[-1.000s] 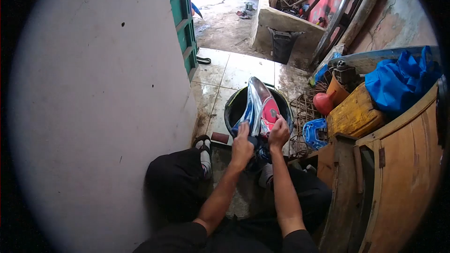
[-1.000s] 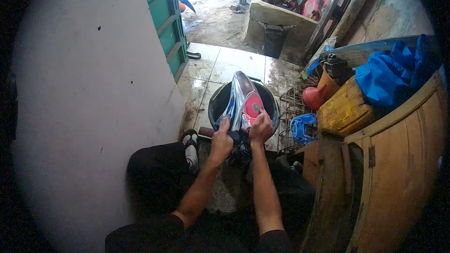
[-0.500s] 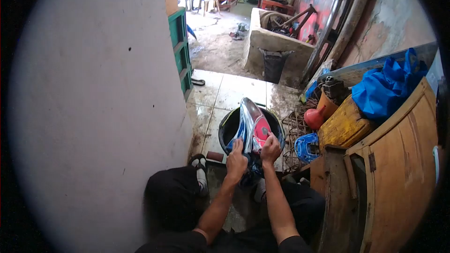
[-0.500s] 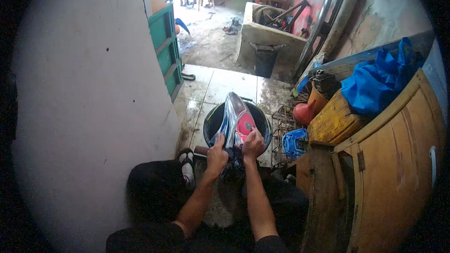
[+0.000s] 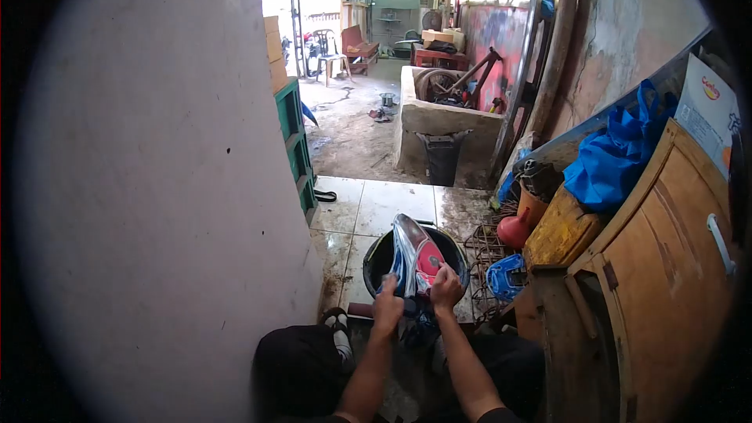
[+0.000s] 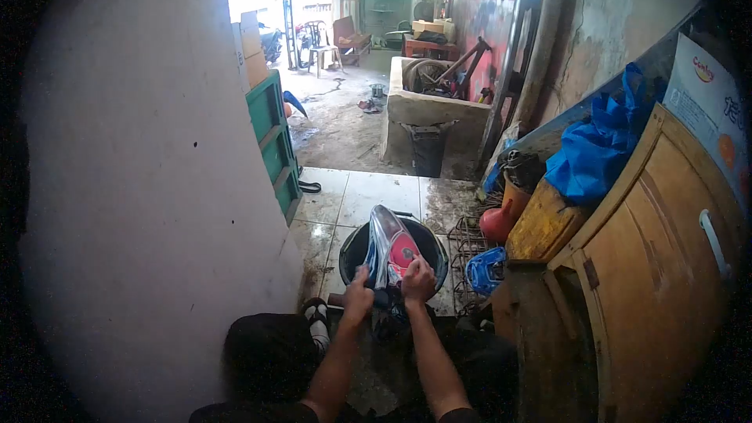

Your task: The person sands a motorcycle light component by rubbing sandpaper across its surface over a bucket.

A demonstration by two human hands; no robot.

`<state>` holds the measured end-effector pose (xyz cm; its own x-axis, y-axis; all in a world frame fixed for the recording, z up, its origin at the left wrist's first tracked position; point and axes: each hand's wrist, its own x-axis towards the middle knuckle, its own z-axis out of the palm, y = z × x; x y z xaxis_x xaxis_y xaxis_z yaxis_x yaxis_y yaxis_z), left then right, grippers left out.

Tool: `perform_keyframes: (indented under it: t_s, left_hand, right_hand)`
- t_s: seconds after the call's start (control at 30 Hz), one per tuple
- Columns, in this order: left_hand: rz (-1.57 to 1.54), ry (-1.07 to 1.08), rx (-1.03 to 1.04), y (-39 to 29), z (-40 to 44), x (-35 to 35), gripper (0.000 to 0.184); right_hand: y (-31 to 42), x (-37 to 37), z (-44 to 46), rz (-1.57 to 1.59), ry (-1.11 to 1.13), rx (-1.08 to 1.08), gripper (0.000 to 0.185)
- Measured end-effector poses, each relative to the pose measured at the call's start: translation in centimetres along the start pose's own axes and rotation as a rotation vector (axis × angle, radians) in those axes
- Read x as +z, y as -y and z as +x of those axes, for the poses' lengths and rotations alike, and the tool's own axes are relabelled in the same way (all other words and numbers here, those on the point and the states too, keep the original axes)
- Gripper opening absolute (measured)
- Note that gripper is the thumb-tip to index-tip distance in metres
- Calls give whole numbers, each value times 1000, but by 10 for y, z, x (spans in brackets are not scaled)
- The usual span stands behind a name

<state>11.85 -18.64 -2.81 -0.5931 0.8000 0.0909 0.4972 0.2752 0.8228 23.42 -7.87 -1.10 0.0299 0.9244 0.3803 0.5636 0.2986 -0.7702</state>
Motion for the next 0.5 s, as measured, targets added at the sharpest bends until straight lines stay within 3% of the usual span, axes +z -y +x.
perform_keyframes:
  t_s: [0.03, 0.07, 0.13, 0.23, 0.33, 0.37, 0.4, 0.5]
  left_hand:
    - [77, 28, -100, 1, 4, -4, 60]
    - [131, -73, -47, 28, 8, 10, 61]
    - [164, 70, -110, 15, 5, -5, 61]
    - [6, -32, 171, -8, -13, 2, 64]
    - [-6, -47, 175, -36, -18, -7, 63]
    - [-30, -68, 166, -30, -17, -9, 62]
    - [34, 47, 3, -25, -11, -16, 62]
    - [192, 10, -58, 17, -1, -1, 63]
  right_hand:
    - [-1, 0, -1, -20, -1, -13, 41]
    - [0, 0, -2, -38, -2, -27, 41]
    - [0, 2, 0, -47, -29, -27, 40]
    - [-1, 3, -1, -34, -20, -5, 39]
    - [2, 1, -1, -45, -11, -16, 39]
    - [-1, -1, -3, -49, -15, -11, 39]
    - [-2, 0, -2, -47, -11, -22, 39]
    - [-3, 3, -4, -45, -35, -35, 39]
